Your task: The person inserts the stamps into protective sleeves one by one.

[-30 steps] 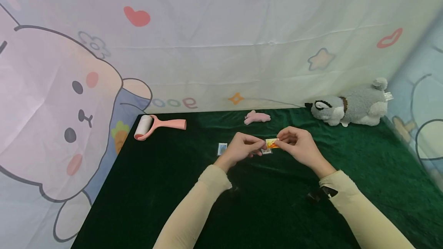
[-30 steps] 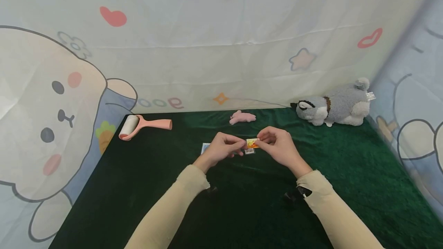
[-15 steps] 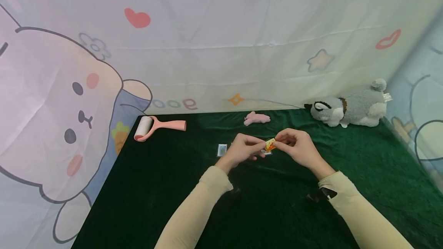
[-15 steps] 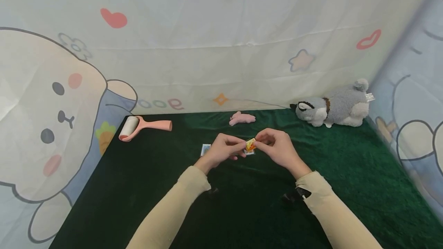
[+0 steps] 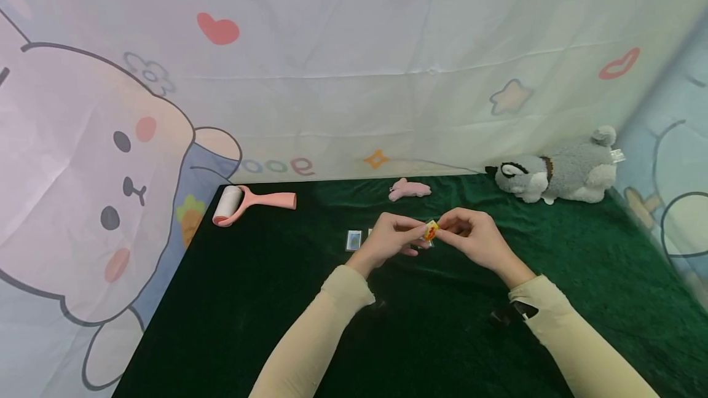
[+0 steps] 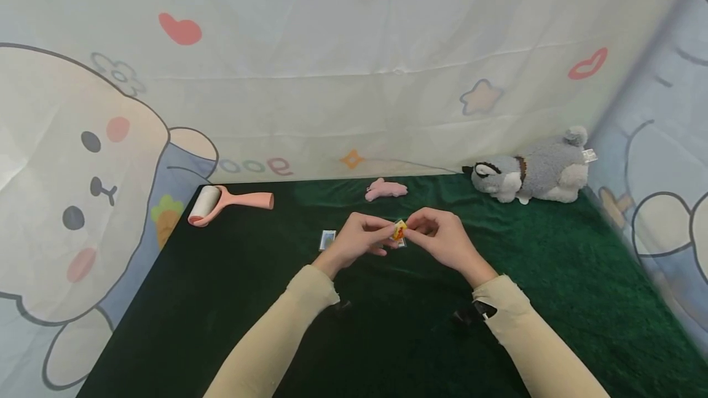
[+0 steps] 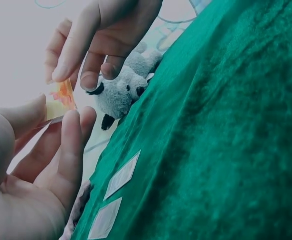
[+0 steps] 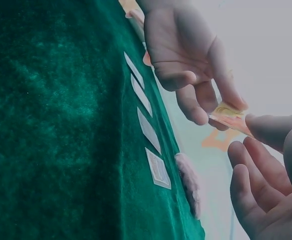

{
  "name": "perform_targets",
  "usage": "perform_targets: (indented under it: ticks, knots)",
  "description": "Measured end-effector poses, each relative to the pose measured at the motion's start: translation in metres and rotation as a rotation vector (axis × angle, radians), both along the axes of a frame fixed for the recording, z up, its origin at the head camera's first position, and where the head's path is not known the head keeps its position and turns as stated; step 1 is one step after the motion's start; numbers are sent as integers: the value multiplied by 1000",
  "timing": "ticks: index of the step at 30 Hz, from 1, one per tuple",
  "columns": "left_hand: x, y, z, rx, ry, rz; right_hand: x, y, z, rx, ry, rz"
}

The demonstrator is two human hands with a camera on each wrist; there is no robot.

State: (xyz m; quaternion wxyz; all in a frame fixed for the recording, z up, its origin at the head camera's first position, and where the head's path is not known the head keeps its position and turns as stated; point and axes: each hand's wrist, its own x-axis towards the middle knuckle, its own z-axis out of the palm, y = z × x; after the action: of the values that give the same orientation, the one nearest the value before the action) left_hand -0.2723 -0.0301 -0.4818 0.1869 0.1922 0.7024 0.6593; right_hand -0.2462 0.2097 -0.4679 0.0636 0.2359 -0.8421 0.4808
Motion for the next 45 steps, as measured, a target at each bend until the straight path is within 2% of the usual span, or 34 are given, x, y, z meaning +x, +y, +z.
perform_targets:
  ticks: [4,8,15,20,24,32,41,45]
  knots:
    - [0,4,0,16,-19,-9,0,0,1,-5,-4,2]
    - [1,7,2,-33,-5,-12,0,1,2,5,-12,3]
    - [2,13,8,-161,166,46,-3,7,4,38,-28,-5]
    - [3,21,11,-205,223,89,-6,12,3,41,-52,-4]
    - [2,29,12,-235,232,129,-11,17,0,52,-67,-35]
    - [-4,40,9,-358,210,250,-14,30,-1,93,-123,-138]
    - [-12,55,0,-498,228,324,-14,33,-4,84,-134,-132]
    - [-14,67,1,-580,237,352,-13,33,-4,77,-128,-130]
